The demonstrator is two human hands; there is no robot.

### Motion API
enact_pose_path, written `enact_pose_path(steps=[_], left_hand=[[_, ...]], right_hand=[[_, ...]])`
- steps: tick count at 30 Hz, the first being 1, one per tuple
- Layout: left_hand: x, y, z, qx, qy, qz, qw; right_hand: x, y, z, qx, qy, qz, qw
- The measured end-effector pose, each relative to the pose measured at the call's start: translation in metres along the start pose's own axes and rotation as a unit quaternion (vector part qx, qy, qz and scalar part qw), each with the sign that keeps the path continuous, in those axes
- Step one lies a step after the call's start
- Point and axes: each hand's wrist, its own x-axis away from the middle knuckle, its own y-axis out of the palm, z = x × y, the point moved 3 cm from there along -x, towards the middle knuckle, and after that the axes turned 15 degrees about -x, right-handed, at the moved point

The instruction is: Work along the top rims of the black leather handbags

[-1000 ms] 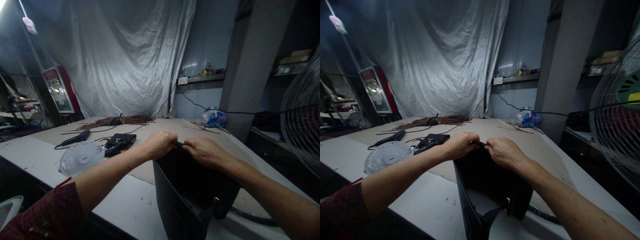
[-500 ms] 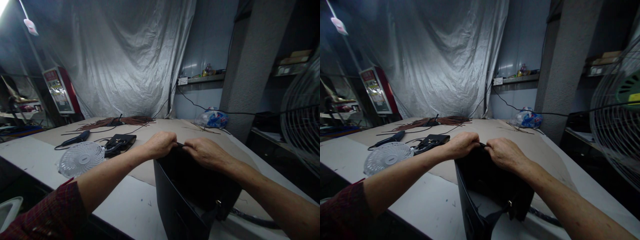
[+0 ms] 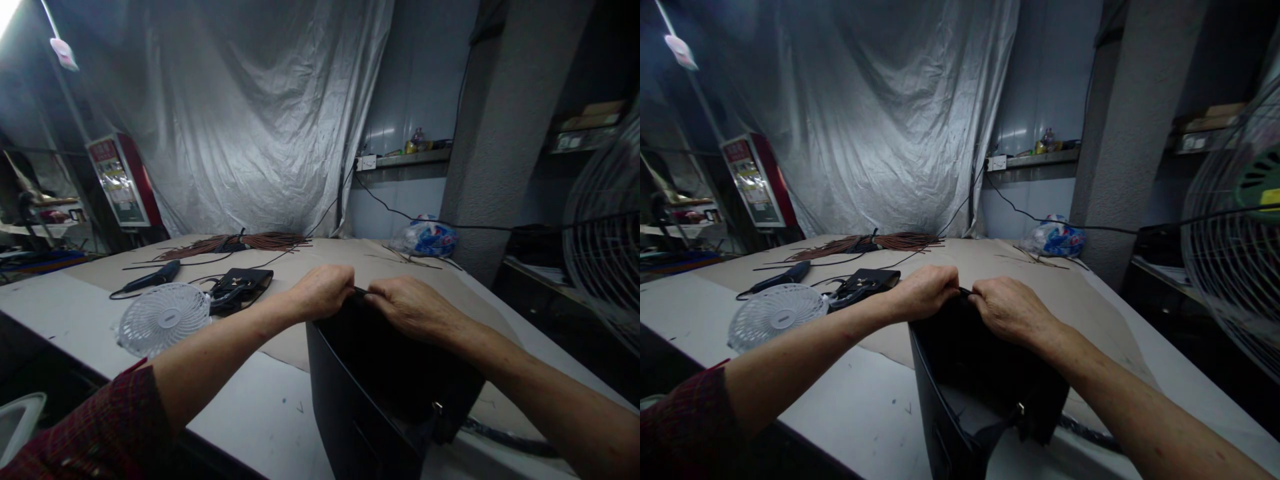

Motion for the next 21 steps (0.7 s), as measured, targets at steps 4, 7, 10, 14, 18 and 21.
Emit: enact_pose_path(steps=[4,7,10,14,18,21], left_hand=[[0.001,-0.002,0.002,-0.003,-0.010,-0.004,1.000],[0.001,-0.002,0.002,-0.005,-0.010,-0.007,1.000],[0.001,-0.003,0.002,-0.010,-0.007,-0.004,1.000],[0.001,-0.002,0.003,-0.019,0.001,0.001,1.000],[0.001,-0.002,0.002,-0.014,-0.007,-0.008,1.000],[0.002,0.001,-0.002,0.028,-0.023,-0.007,0.999]], right_hand=[[0.000,0.000,-0.002,0.011,-0.004,-0.005,1.000],[0.001,0.001,-0.003,0.026,-0.009,0.001,1.000],[0.000,0.002,-0.003,0.034,-0.004,0.007,0.999],[-0.005,0.000,-0.005,0.000,0.011,-0.007,1.000],[-0.012,-0.003,-0.011,-0.010,0.005,-0.029,1.000],[-0.013,-0.002,-0.013,0.024,-0.013,-0.019,0.999]])
